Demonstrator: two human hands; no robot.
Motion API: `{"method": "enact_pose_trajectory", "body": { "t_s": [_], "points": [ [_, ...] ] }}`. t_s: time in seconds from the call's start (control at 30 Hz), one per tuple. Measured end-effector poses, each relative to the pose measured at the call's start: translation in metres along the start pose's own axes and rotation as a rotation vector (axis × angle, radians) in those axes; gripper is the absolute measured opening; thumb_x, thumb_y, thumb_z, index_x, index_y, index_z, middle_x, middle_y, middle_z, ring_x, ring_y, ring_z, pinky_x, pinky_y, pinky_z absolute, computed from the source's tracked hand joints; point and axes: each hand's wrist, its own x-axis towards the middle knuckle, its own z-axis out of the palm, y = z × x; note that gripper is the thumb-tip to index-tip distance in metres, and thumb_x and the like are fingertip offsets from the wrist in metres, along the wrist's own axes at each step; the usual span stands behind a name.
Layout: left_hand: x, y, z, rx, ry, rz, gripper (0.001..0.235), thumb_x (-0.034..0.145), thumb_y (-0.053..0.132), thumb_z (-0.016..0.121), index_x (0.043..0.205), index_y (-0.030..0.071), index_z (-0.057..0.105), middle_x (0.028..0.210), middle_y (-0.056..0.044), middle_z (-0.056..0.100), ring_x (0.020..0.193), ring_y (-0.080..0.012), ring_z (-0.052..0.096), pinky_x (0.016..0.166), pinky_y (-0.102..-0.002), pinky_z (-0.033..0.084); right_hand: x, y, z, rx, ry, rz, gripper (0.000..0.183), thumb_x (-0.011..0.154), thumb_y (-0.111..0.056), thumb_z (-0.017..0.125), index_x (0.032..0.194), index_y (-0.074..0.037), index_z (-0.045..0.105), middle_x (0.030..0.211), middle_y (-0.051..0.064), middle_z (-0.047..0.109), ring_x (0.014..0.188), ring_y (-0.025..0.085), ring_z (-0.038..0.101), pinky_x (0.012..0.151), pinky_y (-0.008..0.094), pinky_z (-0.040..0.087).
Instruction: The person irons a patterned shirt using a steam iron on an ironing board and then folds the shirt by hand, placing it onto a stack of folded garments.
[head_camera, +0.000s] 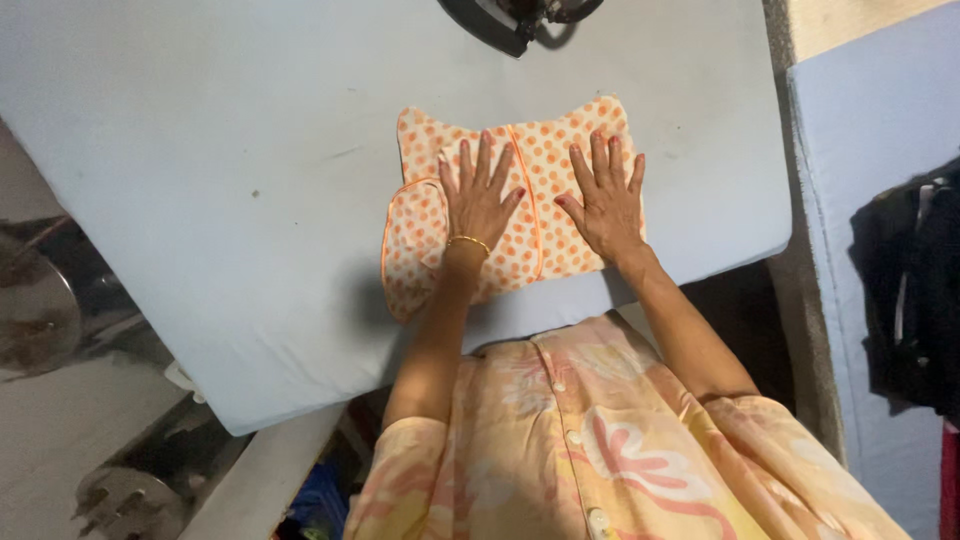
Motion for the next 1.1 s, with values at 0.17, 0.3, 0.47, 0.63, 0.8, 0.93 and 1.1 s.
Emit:
{"method": "enact_pose_trajectory", "body": {
  "t_s": [0.17,0.3,0.47,0.63,0.8,0.93,1.1],
  "points": [
    [0.005,-0.017,0.012,-0.01,-0.009,-0.092,0.081,0.099,0.055,0.061,0.164,0.02,0.028,0.171,-0.013,0.01,0.157,-0.0361,0.011,0.122,-0.066,0.008,-0.014,0.018,-0.008,0.002,0.034,-0.026,0.076,0.104,-0.056,0.049,0.166,-0.02,0.025,0.173,0.017,0.008,0.159,0.04,0.005,0.12,0.071,0.0],
    [0.016,-0.014,0.011,-0.039,0.046,-0.136,0.084,0.095,0.052,0.065,0.163,0.018,0.031,0.172,-0.014,0.015,0.158,-0.0353,0.014,0.123,-0.068,0.009,-0.001,0.025,-0.033,-0.099,0.002,-0.045,0.07,0.101,-0.051,0.053,0.159,-0.014,0.039,0.167,0.018,0.024,0.153,0.042,0.02,0.11,0.075,0.003],
    [0.007,0.046,0.028,0.153,0.258,-0.145,0.073,0.103,0.046,0.067,0.163,0.016,0.036,0.172,-0.014,0.02,0.158,-0.0329,0.017,0.121,-0.07,0.009,0.069,0.021,-0.072,0.07,0.369,-0.231,0.046,0.107,-0.018,0.067,0.149,-0.004,0.054,0.155,0.02,0.045,0.144,0.039,0.043,0.124,0.067,0.02],
    [0.016,0.046,0.039,-0.011,0.132,-0.142,0.072,0.096,0.051,0.063,0.158,0.024,0.039,0.17,-0.005,0.019,0.157,-0.0326,0.017,0.122,-0.067,0.011,0.212,-0.014,-0.099,0.208,0.383,-0.505,0.053,0.106,-0.016,0.079,0.149,0.001,0.051,0.145,0.023,0.047,0.125,0.042,0.048,0.109,0.053,0.04],
    [-0.002,0.04,0.033,-0.017,0.094,-0.216,0.076,0.101,0.051,0.06,0.164,0.019,0.034,0.175,-0.005,0.016,0.16,-0.0299,0.016,0.127,-0.064,0.012,0.321,-0.042,-0.094,0.458,-0.107,-0.349,0.026,0.106,-0.021,0.074,0.099,0.002,0.065,0.08,0.005,0.061,0.067,0.021,0.057,0.063,0.042,0.046],
    [-0.025,0.028,0.022,-0.057,0.096,-0.396,0.075,0.097,0.05,0.061,0.161,0.022,0.034,0.171,-0.007,0.017,0.157,-0.0286,0.017,0.121,-0.067,0.01,0.35,-0.042,-0.093,0.588,-0.28,-0.203,0.021,0.095,-0.011,0.081,0.09,-0.004,0.062,0.072,0.0,0.06,0.06,0.012,0.06,0.052,0.029,0.049],
    [-0.033,0.022,0.018,-0.113,0.167,-0.408,0.076,0.096,0.046,0.065,0.159,0.017,0.033,0.17,-0.009,0.019,0.156,-0.0281,0.02,0.123,-0.063,0.012,0.314,-0.051,-0.108,0.593,-0.183,-0.102,0.012,0.09,0.006,0.07,0.093,0.0,0.06,0.075,0.001,0.06,0.06,0.013,0.06,0.049,0.03,0.045]
  ]
}}
